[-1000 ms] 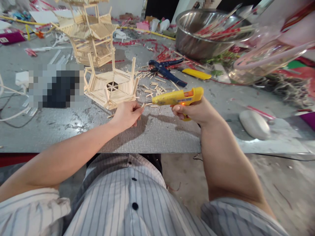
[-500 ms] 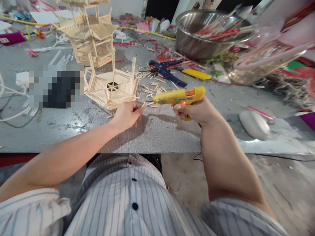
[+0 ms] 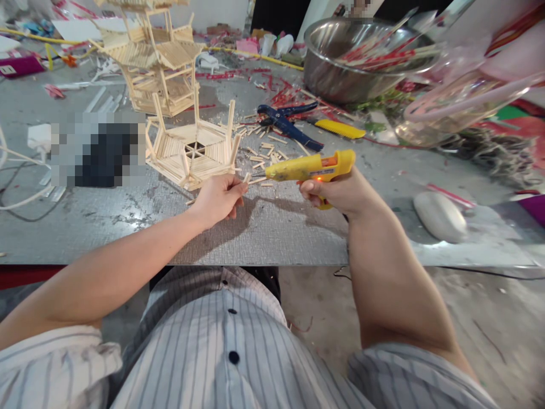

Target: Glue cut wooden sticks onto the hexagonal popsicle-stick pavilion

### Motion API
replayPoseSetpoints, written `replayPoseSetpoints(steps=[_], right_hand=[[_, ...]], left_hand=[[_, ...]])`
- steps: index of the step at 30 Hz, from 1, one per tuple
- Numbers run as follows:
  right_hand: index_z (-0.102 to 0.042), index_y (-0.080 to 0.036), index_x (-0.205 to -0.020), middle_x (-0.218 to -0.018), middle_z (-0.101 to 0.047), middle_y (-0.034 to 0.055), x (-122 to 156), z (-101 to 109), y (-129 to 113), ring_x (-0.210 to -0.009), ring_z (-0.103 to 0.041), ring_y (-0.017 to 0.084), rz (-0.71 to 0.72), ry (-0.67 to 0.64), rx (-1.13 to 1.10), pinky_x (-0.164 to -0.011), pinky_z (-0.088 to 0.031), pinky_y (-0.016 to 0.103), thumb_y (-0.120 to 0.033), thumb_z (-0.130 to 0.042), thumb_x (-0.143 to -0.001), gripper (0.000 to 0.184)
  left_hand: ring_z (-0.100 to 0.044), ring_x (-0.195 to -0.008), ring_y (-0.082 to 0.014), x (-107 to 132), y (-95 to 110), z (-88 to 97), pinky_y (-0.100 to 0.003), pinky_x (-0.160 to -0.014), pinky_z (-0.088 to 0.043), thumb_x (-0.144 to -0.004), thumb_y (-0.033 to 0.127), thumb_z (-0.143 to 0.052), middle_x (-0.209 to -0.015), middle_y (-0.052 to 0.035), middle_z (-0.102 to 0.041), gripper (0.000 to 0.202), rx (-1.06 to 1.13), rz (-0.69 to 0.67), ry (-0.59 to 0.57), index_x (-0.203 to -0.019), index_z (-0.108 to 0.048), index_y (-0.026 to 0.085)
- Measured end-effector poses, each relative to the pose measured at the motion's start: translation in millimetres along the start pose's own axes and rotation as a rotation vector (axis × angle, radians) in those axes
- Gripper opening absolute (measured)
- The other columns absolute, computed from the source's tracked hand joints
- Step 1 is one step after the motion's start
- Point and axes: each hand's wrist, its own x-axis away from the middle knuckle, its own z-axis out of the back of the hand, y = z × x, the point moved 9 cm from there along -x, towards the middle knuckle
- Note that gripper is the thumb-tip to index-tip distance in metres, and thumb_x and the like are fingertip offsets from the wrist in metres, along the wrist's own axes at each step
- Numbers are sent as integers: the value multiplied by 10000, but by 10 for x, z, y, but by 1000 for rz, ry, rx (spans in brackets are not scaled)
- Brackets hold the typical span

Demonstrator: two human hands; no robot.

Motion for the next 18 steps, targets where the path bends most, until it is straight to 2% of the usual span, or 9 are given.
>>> replayPoseSetpoints(steps=[6, 14, 16, 18], right_hand=[[-539, -200, -617, -456, -512, -44, 8, -2, 21, -361, -427, 64, -15, -15, 21, -341, -332, 213, -452, -853, -479, 426], [-558, -210, -602, -463, -506, -36, -41, -12, 62, -369, -417, 74, 0, -74, 98, -356, -300, 216, -446, -809, -582, 346], [-586, -201, -650, -544, -577, -6, -52, 47, 63, -391, -435, 75, 9, -48, 81, -369, -317, 227, -471, -809, -576, 357], [-603, -192, -701, -647, -626, 24, -60, 182, 47, -438, -468, 78, 42, 31, 87, -399, -357, 238, -542, -794, -572, 418]], left_hand=[[-460, -308, -30, 2, 18, 3, -149, -318, -333, -944, 122, -496, -515, 58, -537, 298, -2, -13, -4, -648, -486, 156], [-453, -311, -25, 11, 37, 6, -152, -323, -322, -936, 110, -509, -530, 63, -548, 256, 25, -27, -2, -685, -500, 157], [-452, -310, -24, 9, 36, 12, -152, -329, -320, -936, 116, -512, -527, 67, -545, 248, 33, -30, 4, -693, -502, 160], [-449, -312, -23, 7, 47, 15, -151, -332, -317, -934, 124, -516, -524, 67, -543, 246, 39, -47, 3, -691, -504, 161]])
